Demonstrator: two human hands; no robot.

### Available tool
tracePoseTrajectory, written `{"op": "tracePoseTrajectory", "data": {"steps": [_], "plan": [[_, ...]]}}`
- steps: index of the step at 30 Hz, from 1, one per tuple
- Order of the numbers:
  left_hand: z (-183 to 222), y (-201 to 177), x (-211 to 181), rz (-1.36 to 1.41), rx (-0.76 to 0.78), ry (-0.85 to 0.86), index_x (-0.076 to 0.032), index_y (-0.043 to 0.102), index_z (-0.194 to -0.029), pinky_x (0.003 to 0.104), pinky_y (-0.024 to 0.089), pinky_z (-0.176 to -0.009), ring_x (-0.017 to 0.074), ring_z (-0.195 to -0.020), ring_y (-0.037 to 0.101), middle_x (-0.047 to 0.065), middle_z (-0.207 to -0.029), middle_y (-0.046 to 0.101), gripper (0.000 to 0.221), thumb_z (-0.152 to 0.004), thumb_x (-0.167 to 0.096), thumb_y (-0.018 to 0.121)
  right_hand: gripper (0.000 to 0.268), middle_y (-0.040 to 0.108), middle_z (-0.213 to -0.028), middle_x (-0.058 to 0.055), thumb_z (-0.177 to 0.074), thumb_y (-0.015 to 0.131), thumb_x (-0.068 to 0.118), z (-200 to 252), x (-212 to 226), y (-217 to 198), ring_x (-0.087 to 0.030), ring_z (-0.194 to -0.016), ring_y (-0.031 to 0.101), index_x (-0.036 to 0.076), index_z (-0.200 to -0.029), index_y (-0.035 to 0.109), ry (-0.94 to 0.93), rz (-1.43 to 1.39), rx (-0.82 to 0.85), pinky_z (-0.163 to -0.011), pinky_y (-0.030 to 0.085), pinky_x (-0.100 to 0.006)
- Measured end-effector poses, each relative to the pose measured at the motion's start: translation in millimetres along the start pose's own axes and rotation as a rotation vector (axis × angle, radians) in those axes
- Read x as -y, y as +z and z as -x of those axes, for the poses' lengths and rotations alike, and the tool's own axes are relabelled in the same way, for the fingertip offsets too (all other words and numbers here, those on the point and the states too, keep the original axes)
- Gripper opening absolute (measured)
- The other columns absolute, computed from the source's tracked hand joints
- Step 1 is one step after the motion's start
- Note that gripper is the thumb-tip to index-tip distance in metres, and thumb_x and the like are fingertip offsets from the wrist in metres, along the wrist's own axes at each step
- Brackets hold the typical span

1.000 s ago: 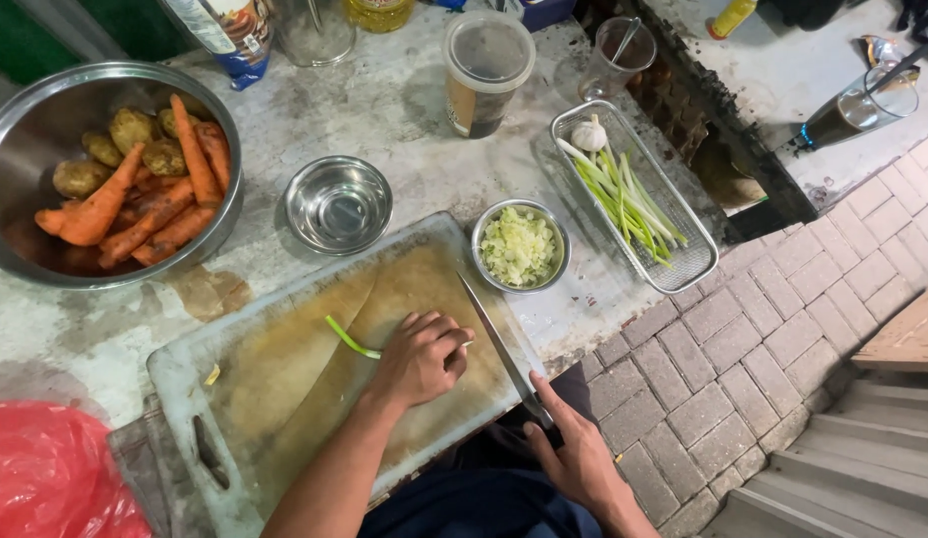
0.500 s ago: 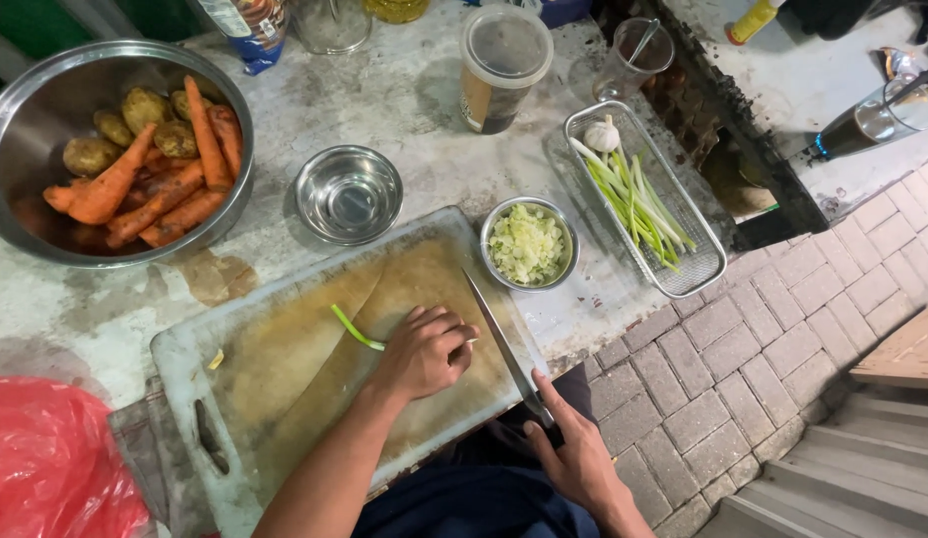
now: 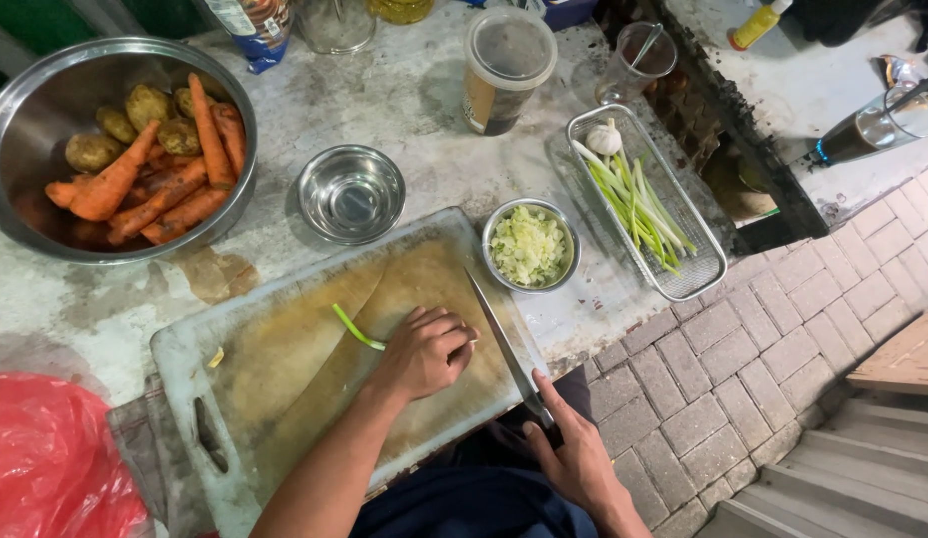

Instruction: Slicing green onions on a cutting board and transferring the pieces into a bowl.

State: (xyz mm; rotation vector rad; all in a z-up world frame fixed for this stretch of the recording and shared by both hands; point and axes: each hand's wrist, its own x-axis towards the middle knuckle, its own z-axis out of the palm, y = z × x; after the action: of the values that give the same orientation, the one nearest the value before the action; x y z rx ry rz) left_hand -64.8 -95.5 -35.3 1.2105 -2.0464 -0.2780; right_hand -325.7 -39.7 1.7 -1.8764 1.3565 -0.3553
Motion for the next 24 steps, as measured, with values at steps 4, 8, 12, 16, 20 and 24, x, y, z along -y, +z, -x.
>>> {"op": "tracePoseTrajectory", "data": {"steps": [4,8,12,16,20,24], "plan": [[1.8,0.7,2.6,0.027,0.008,-0.009,-0.010,0.077,-0.086,0.037,0.044,-0.068,0.0217,-0.083,0.065,0.002,-0.085,0.073,0.008,-0.086,-0.013,0.070,0.065,0.050,-0.150,-0.008,-0.090,0.058,0.025,0.1,5.5,-2.2,-0.030,-0.106,0.071,0.021,-0.150,0.034,0.047,0.011,0.013,-0.082,0.053,-0.034],[2.1,1.5,3.0,0.031,0.016,-0.007,-0.010,0.076,-0.084,0.037,0.044,-0.068,0.0215,-0.084,0.065,0.002,-0.085,0.073,0.007,-0.086,-0.013,0.070,0.066,0.054,-0.146,-0.009,-0.090,0.059,0.024,1.0,4.8,-1.3,-0.031,-0.116,0.066,0.018,-0.151,0.034,-0.006,0.003,-0.007,-0.087,0.052,-0.034],[2.4,1.0,2.5,0.019,0.048,-0.026,-0.009,0.076,-0.087,0.038,0.044,-0.069,0.0213,-0.084,0.064,0.003,-0.088,0.073,0.009,-0.086,-0.014,0.068,0.066,0.051,-0.148,-0.009,-0.090,0.058,0.024,1.1,5.3,-1.2,-0.030,-0.100,0.073,0.020,-0.150,0.033,-0.006,0.001,0.002,-0.079,0.054,-0.032],[2.2,0.3,1.5,0.010,0.035,-0.021,-0.009,0.075,-0.087,0.038,0.043,-0.068,0.0214,-0.086,0.064,0.003,-0.087,0.072,0.009,-0.087,-0.014,0.067,0.066,0.050,-0.149,-0.009,-0.090,0.059,0.023,1.5,4.4,-1.0,-0.029,-0.122,0.063,0.018,-0.150,0.034,-0.019,0.003,-0.002,-0.090,0.050,-0.032],[2.9,1.8,1.8,0.012,0.032,-0.017,-0.008,0.075,-0.089,0.038,0.044,-0.068,0.0217,-0.084,0.064,0.003,-0.086,0.072,0.011,-0.086,-0.014,0.067,0.065,0.048,-0.151,-0.007,-0.090,0.057,0.026,2.1,8.9,-2.8,-0.027,-0.078,0.075,0.020,-0.150,0.033,0.026,0.000,0.018,-0.070,0.054,-0.031],[1.6,0.3,0.3,-0.007,0.022,-0.011,-0.009,0.076,-0.090,0.038,0.043,-0.068,0.0227,-0.086,0.063,0.004,-0.086,0.072,0.012,-0.087,-0.015,0.066,0.065,0.050,-0.150,-0.007,-0.090,0.058,0.026,3.0,9.2,-2.5,-0.027,-0.068,0.076,0.020,-0.150,0.034,0.032,0.002,0.016,-0.073,0.054,-0.031]]}}
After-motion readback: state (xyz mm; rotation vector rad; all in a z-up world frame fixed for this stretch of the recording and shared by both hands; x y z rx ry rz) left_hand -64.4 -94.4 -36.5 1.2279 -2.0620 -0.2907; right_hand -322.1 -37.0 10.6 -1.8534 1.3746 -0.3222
